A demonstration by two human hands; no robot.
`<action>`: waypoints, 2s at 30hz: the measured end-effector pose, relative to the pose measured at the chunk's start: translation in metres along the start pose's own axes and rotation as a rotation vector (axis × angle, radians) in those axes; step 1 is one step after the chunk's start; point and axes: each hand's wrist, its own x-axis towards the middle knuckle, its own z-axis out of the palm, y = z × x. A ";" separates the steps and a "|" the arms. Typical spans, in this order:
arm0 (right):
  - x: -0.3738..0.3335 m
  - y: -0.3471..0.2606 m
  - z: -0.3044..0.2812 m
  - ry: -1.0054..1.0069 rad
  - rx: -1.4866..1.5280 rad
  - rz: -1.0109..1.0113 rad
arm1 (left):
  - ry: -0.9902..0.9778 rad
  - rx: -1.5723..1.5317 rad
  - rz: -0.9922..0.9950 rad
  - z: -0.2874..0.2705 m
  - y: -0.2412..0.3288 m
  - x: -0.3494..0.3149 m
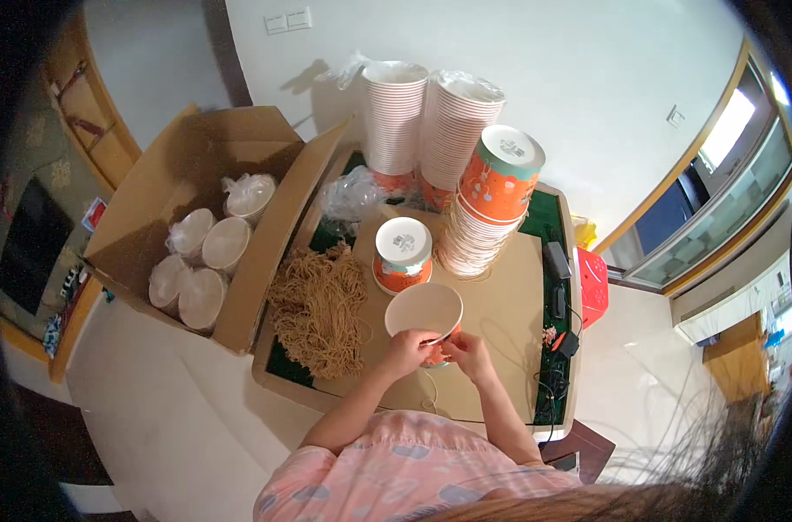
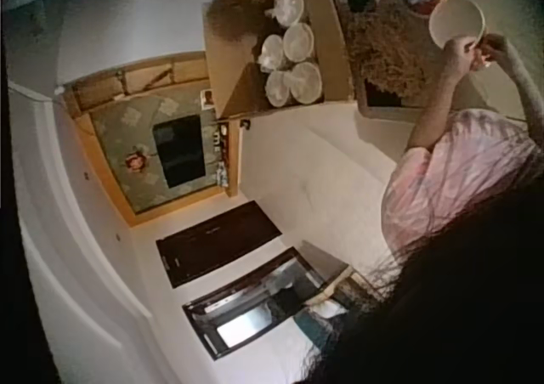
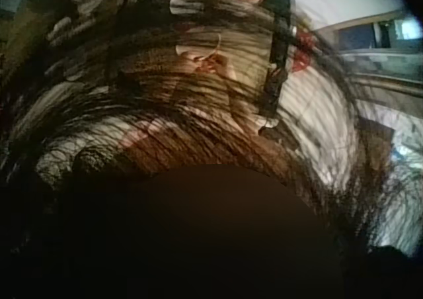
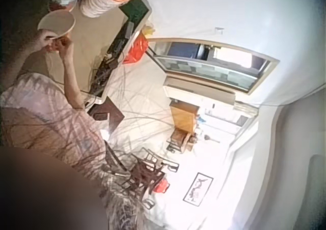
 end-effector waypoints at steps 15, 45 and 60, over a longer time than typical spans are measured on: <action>0.001 0.041 -0.018 -0.047 0.094 0.106 | -0.208 0.024 0.118 0.032 -0.038 0.022; -0.012 0.012 0.002 0.235 -0.450 -0.190 | 0.096 -0.138 -0.091 0.071 -0.058 0.024; -0.012 0.026 -0.006 0.260 0.167 -0.171 | -0.007 -0.159 -0.142 0.077 -0.045 0.023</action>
